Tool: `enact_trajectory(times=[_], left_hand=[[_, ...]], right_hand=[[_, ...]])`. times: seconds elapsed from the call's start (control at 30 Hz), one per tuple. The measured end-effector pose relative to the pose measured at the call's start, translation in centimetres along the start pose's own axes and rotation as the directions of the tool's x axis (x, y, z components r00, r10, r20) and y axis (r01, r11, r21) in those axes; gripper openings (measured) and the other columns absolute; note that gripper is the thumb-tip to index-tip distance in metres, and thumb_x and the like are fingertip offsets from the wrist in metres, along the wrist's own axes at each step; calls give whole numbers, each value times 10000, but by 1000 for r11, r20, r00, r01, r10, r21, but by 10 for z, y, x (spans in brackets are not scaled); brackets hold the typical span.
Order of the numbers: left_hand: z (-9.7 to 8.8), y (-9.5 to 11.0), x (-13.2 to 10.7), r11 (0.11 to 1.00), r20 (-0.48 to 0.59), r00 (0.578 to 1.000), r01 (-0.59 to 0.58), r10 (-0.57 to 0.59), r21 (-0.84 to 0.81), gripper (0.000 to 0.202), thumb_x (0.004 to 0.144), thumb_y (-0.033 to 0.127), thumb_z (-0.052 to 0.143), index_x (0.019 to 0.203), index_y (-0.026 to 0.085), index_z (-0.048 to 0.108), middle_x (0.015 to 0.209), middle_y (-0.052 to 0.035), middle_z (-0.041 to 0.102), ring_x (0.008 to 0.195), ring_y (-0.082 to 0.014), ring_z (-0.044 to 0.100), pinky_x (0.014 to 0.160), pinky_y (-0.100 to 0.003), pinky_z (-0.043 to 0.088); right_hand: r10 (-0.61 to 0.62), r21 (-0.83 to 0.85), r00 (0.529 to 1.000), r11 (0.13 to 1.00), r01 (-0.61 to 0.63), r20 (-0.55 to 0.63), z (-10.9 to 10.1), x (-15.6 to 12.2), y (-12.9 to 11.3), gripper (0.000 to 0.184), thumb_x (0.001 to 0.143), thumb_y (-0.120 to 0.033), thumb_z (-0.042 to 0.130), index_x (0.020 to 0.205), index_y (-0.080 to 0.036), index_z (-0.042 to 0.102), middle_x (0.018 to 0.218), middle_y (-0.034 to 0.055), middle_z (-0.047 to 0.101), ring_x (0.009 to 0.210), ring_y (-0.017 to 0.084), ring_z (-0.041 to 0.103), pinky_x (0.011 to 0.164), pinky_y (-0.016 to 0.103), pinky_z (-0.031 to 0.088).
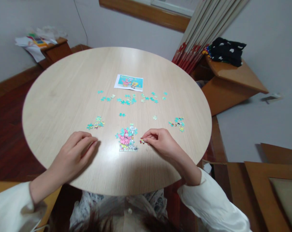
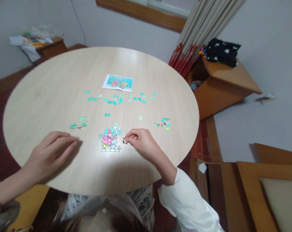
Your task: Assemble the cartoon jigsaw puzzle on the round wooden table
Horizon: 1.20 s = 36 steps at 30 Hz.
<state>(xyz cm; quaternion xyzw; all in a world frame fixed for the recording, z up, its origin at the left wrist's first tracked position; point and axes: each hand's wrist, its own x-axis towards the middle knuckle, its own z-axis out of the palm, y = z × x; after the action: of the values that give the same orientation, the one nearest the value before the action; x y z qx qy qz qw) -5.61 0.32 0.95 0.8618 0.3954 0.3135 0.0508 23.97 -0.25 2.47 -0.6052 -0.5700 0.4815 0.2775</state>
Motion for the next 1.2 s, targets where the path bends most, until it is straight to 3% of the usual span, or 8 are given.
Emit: enact_trajectory(times=[0.2,0.33,0.47,0.57,0.7,0.93,1.1,1.2], left_hand=[[-4,2,2,999,22,999,32,-31,-10,162,919,258,536,766,218,568,750,-35,564,693,-187,546,629,-346,454],[0,18,3,994,35,997,-67,70,-82,81,910,193,556,845,204,602,802,-48,607,735,-182,583,652,-333,490],[12,43,4,964,115,967,-204,225,-169,202,926,108,496,1086,146,613,991,-103,668,936,-207,624,811,-355,539],[23,56,2,951,194,938,-257,288,-169,303,939,130,481,1231,118,559,1200,-151,643,1143,-254,586,1020,-467,478],[36,61,-4,959,288,917,-241,275,-150,404,954,192,458,1350,113,474,1344,-166,579,1279,-282,514,1095,-510,424],[42,60,-10,962,318,909,-243,271,-123,440,958,211,444,1383,100,437,1363,-183,566,1296,-311,504,1086,-538,431],[41,62,-9,961,308,914,-226,266,-158,435,952,203,455,1377,109,451,1354,-182,568,1288,-312,507,1078,-542,436],[35,58,-5,959,243,939,-194,243,-207,397,952,177,464,1347,151,491,1309,-152,597,1248,-271,535,1050,-479,471]], right_hand=[[-34,-10,999,999,35,13,0,0,-1,84,778,-159,648,706,-160,691,733,53,730,682,135,638,675,273,473],[-61,20,997,998,60,43,4,1,-2,77,783,-179,647,721,-170,692,752,49,735,697,139,645,681,278,484],[-99,-14,993,995,100,70,9,3,-2,75,787,-184,647,739,-177,705,765,45,737,718,140,645,701,282,486],[-115,-39,989,992,119,90,12,4,-2,81,793,-179,643,752,-177,712,773,44,734,727,138,640,712,279,476],[-120,-55,987,990,126,108,12,4,0,82,796,-186,642,775,-170,719,771,46,727,720,142,631,701,280,465],[-134,-90,986,986,143,104,15,4,1,94,805,-182,631,790,-166,722,765,46,726,707,136,622,687,276,453],[-137,-74,986,987,144,95,13,5,2,86,797,-197,633,779,-172,713,765,43,728,707,137,624,682,276,459],[-147,-70,989,986,148,22,0,7,3,95,795,-229,627,762,-175,698,749,45,719,699,144,621,675,284,469]])
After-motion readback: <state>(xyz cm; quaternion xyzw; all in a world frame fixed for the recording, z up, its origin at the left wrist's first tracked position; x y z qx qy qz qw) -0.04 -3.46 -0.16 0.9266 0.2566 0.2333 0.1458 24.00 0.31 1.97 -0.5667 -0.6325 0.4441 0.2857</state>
